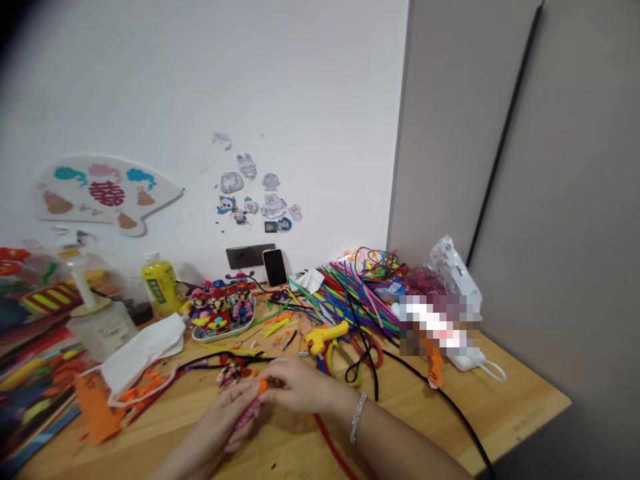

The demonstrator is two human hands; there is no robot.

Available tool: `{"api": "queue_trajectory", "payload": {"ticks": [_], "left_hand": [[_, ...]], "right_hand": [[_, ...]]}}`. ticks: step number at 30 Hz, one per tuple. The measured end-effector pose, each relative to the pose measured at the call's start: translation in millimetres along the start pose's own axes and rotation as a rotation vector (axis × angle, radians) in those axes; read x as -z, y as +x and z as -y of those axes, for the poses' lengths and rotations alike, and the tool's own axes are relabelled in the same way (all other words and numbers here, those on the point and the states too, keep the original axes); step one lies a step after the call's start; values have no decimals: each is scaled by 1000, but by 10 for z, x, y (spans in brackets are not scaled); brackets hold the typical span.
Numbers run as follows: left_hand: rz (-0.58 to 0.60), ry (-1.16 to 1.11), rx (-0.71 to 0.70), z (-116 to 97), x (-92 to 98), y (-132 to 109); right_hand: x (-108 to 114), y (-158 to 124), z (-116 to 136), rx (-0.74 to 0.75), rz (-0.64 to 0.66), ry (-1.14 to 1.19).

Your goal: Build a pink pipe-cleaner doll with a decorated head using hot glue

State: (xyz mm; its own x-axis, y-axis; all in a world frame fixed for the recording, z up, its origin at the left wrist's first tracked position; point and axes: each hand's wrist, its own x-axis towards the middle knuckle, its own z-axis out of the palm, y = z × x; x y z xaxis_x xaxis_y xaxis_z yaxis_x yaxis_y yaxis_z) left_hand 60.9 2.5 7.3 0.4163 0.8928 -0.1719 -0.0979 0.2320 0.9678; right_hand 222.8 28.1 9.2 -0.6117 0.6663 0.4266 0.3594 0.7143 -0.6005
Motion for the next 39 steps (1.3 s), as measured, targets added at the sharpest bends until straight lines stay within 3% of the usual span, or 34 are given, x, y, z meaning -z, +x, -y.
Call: {"api": "queue_trajectory", "payload": {"ticks": [18,39], "left_hand": [[33,-49,-10,60,51,36],[58,-67,-21,65,61,41]], "right_hand": [[-89,-19,-8,34,-69,-18],[-34,-14,2,13,-16,16]]}}
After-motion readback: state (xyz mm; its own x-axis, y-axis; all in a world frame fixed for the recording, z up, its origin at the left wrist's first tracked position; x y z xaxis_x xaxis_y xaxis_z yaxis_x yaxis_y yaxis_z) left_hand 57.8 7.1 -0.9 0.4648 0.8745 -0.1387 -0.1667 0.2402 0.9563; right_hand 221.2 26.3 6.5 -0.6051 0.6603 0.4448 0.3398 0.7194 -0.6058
